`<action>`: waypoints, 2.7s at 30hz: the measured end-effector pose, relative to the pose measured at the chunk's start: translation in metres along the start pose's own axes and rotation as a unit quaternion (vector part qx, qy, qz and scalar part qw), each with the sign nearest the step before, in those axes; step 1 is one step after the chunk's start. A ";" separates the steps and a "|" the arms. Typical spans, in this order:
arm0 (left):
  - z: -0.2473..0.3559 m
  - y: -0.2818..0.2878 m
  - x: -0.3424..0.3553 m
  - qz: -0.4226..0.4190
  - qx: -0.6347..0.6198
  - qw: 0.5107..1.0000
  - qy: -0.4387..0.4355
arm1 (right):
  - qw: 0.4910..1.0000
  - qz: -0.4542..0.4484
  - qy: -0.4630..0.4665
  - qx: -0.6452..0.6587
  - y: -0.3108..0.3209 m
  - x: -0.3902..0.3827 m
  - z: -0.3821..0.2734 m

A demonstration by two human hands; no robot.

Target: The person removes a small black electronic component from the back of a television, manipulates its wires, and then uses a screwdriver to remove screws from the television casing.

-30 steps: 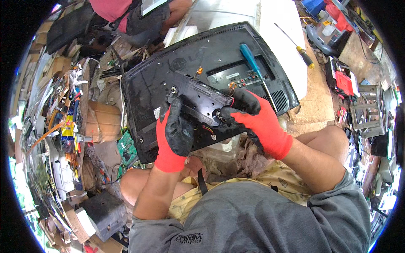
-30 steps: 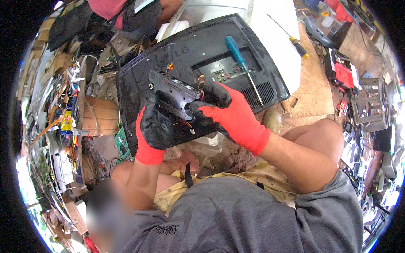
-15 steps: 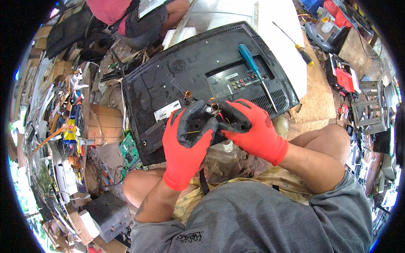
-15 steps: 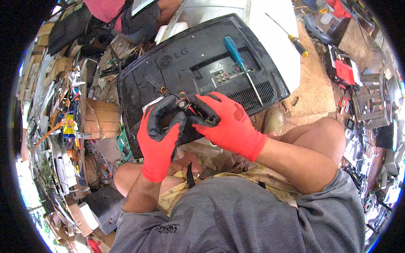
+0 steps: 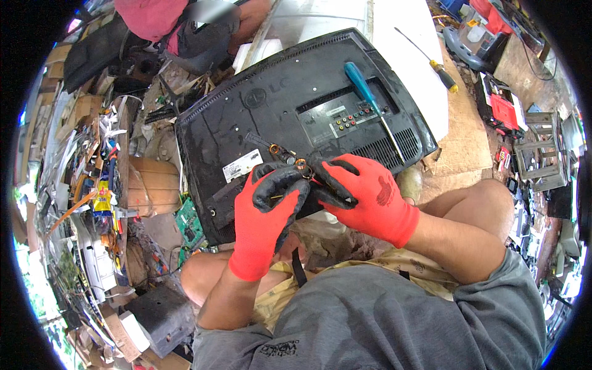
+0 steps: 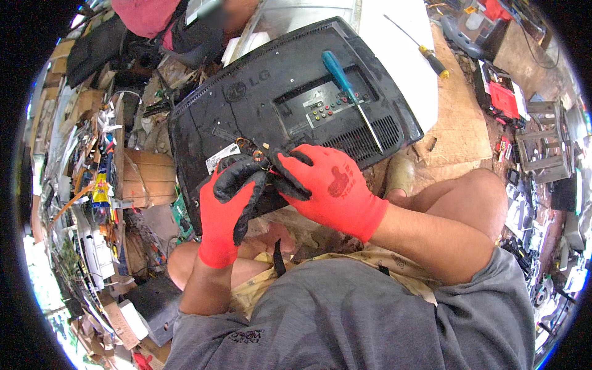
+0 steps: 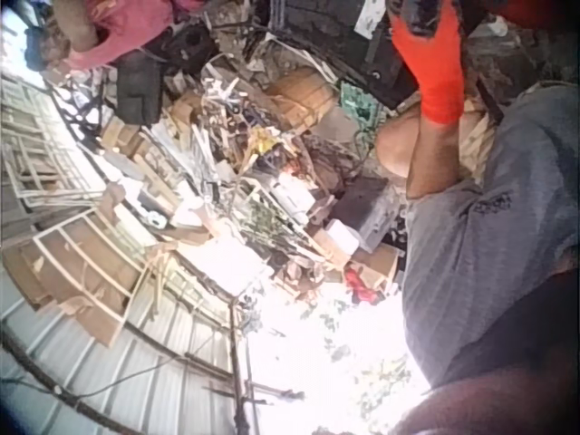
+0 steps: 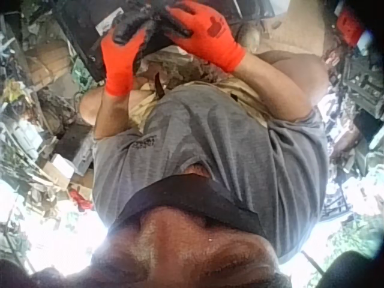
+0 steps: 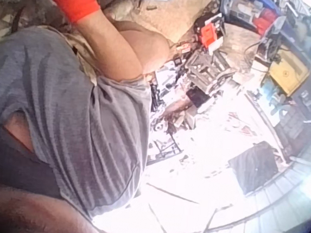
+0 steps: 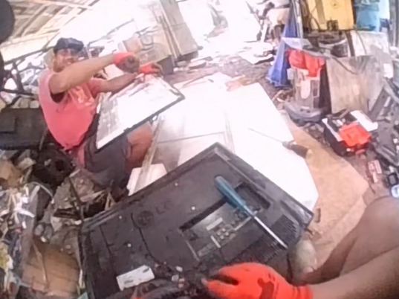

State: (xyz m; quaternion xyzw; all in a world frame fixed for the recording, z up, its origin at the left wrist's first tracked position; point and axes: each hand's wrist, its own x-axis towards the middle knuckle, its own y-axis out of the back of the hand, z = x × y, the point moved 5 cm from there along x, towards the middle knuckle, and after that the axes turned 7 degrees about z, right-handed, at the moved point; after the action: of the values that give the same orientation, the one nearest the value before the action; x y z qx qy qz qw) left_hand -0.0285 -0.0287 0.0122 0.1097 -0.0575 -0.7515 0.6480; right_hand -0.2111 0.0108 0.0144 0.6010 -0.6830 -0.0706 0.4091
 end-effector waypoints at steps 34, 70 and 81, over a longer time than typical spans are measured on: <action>0.025 -0.014 -0.018 0.078 0.263 0.907 -0.319 | 0.995 -0.068 -0.003 -0.078 -0.005 -0.008 -0.007; -0.005 -0.011 0.001 0.015 0.086 0.981 -0.175 | 0.998 0.001 0.026 -0.059 -0.004 -0.006 -0.001; -0.002 -0.015 0.005 0.021 -0.020 0.997 -0.077 | 0.999 -0.027 -0.016 -0.021 -0.004 0.001 -0.003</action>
State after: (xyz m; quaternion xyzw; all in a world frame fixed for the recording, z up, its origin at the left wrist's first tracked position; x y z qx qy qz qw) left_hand -0.0433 -0.0307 0.0061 0.0373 -0.0950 -0.7446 0.6596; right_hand -0.2062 0.0102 0.0143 0.6090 -0.6717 -0.1053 0.4084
